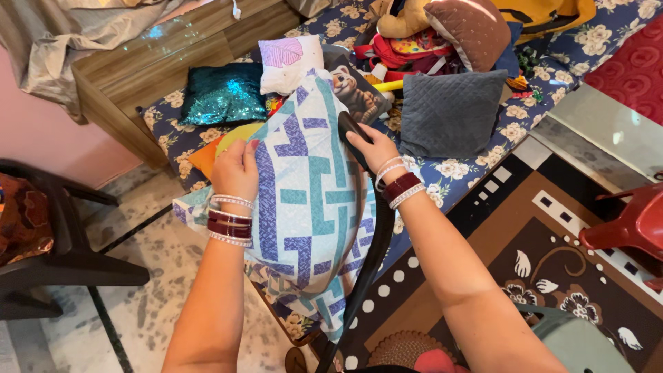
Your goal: The person uses a vacuum cleaner hose to clean a patterned pillow on a bed. They systematically move the nozzle over the pillow's surface, pressing down and lifting the pillow to clean different areas. The person also briefly handles a stuffed tiger toy during the process.
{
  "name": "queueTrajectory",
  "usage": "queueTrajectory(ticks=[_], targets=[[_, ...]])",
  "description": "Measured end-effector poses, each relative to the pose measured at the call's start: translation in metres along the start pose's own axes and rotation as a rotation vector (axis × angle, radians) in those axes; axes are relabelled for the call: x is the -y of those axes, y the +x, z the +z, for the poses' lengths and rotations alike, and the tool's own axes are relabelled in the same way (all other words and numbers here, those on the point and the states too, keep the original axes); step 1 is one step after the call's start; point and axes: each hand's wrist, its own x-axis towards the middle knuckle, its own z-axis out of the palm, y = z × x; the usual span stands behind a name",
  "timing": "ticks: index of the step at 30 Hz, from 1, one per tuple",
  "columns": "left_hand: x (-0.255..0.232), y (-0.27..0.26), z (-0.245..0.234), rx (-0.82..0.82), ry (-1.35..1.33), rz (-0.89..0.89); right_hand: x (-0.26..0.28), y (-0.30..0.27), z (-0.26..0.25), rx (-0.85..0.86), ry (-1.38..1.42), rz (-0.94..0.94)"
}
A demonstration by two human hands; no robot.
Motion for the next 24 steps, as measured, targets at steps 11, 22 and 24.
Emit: queueTrajectory(ticks=[11,22,24], targets=[[0.014,0.001,-0.011,-0.006,-0.055,-0.027,-0.047,0.029,-0.005,-0.112,0.118,-0.174],[0.015,0.003,-0.024,-0.035,0.0,-0.097,0.034,-0.043,-0.002,0.268,0.213,-0.139],[0.011,0.004,-0.023,-0.023,0.004,-0.108,0.048,-0.066,0.02,0.253,0.006,-0.495]])
